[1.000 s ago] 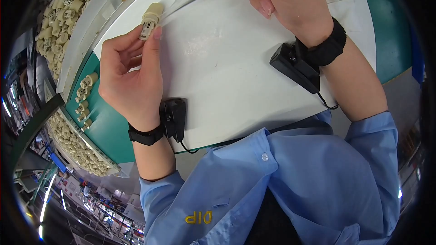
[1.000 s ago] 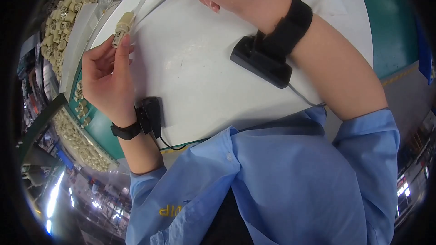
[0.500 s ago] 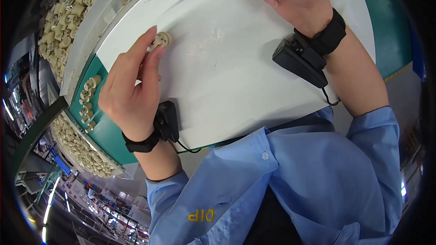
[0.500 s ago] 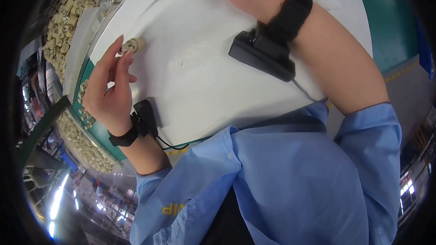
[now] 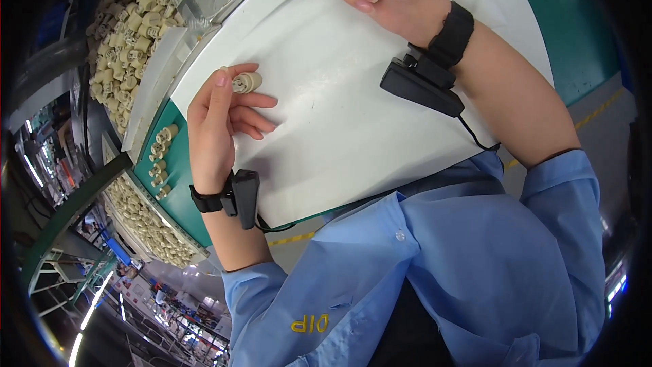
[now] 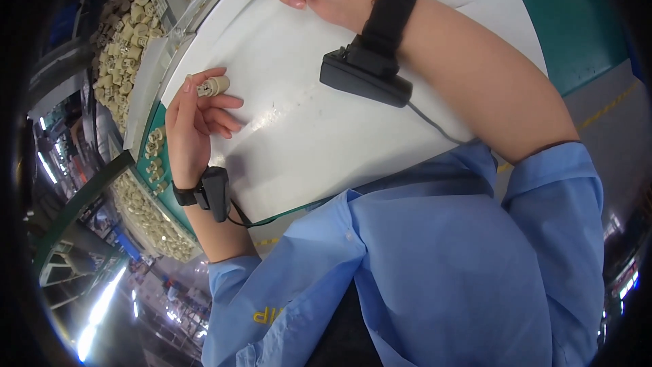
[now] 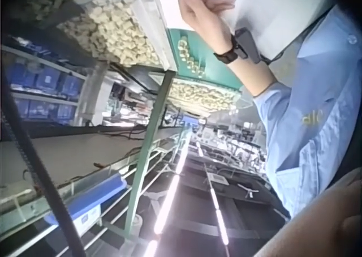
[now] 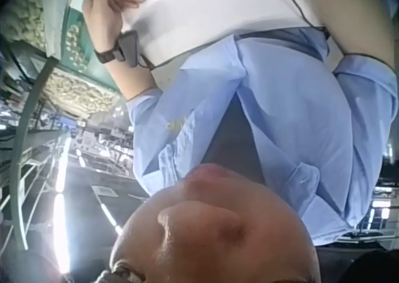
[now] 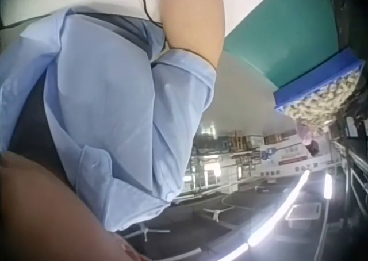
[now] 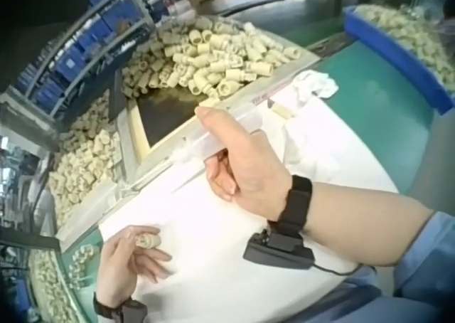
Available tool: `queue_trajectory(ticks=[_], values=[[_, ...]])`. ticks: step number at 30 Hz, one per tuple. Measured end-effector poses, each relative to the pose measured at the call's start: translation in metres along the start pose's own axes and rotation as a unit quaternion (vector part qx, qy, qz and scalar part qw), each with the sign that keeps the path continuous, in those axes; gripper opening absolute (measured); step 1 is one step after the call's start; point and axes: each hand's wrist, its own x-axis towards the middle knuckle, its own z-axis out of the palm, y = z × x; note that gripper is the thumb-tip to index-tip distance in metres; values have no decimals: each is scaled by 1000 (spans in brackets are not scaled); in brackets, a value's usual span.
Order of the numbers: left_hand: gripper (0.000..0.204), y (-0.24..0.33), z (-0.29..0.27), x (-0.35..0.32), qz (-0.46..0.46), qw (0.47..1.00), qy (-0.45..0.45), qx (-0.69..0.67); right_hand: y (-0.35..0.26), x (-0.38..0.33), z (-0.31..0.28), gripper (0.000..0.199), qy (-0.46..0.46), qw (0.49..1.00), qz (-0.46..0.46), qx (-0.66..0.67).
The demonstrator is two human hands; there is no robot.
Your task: Cleaning small electronic components using a squeeze bottle and a cloth on a production floor.
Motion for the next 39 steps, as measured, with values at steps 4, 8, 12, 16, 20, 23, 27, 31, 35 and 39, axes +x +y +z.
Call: queue_trajectory(ticks=[4,8,12,16,20,23,27,31,35,39], values=[[50,1,-4,3,-31,998,-16,-52,1,3,-6,58,-110,991,-69,33],[51,0,-3,4,-38,998,-18,-45,-4,2,-4,59,-17,998,39,45],[50,-1,-2,5,-52,998,-2,-44,-5,3,-6,60,-24,998,24,43],[47,1,1,6,-69,997,13,-35,0,5,-7,61,-13,999,27,41],[46,6,2,2,-72,997,13,-23,-1,2,-4,61,11,997,70,36],[45,5,0,-1,-69,997,0,-29,1,3,-10,60,-6,999,33,25],[50,0,-9,0,-42,998,-33,-33,1,2,-7,58,-13,999,5,35],[56,-1,-15,-37,45,990,-19,-133,0,4,-9,55,-18,999,1,37],[60,22,19,-81,165,981,99,-29,4,6,-17,47,-30,999,3,43],[54,30,26,-103,181,974,133,22,21,32,-37,36,-285,933,-37,218]])
